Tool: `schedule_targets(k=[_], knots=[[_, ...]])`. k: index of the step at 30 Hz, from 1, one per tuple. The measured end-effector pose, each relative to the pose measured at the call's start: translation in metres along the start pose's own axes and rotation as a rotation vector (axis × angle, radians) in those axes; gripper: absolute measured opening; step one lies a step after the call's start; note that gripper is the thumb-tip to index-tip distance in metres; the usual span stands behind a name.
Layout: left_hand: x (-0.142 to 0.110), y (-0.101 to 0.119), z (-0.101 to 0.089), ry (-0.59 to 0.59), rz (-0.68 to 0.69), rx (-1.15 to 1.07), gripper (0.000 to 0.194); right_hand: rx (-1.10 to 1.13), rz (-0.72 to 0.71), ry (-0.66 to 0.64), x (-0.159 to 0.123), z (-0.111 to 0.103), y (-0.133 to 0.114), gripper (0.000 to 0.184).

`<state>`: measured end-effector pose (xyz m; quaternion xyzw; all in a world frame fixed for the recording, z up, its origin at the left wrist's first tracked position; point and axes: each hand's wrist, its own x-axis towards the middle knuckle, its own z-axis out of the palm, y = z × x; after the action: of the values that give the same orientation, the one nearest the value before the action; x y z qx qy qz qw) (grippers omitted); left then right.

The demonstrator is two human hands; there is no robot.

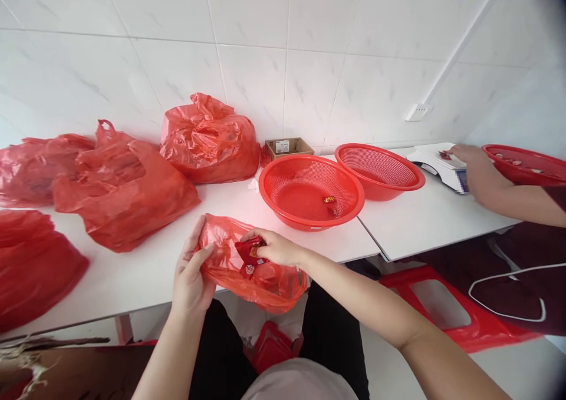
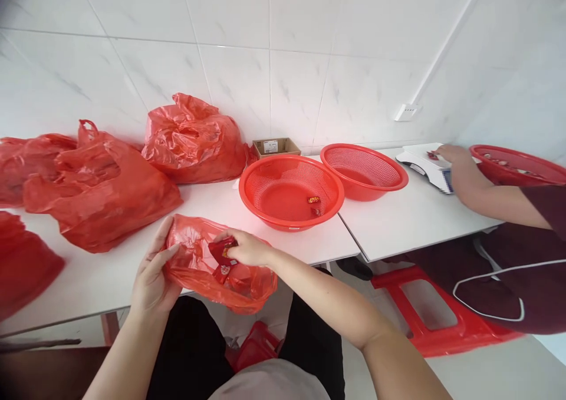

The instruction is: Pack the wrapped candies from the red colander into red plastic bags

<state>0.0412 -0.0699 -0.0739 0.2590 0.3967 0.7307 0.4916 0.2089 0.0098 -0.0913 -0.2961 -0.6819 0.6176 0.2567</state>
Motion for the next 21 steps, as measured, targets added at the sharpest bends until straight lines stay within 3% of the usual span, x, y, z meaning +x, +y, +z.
schedule_targets(k=[3,5,7,11,14,17,21], knots=[[-0.005,0.001,0.009,-0.180,-0.082,0.107,0.058,-0.250,-0.038,0.108,0.008,0.015,0.010,0.033],[-0.005,0.005,0.018,-0.296,-0.118,0.169,0.060,-0.355,-0.039,0.175,0.011,0.017,0.004,0.027],[-0.003,0.010,0.023,-0.337,-0.088,0.189,0.060,-0.421,-0.043,0.267,0.013,0.014,-0.004,0.025],[0.009,0.011,0.013,-0.179,0.045,0.158,0.054,-0.513,-0.061,0.395,0.010,0.001,-0.008,0.040],[0.016,-0.001,-0.010,-0.046,0.089,0.209,0.054,-0.523,-0.029,0.369,0.009,-0.003,0.005,0.044],[0.016,-0.017,-0.029,-0.044,0.038,0.340,0.060,-0.369,-0.030,0.284,0.016,0.002,0.017,0.045],[0.011,-0.026,-0.031,-0.082,0.043,0.460,0.059,-0.323,-0.069,0.205,0.030,0.018,0.023,0.046]])
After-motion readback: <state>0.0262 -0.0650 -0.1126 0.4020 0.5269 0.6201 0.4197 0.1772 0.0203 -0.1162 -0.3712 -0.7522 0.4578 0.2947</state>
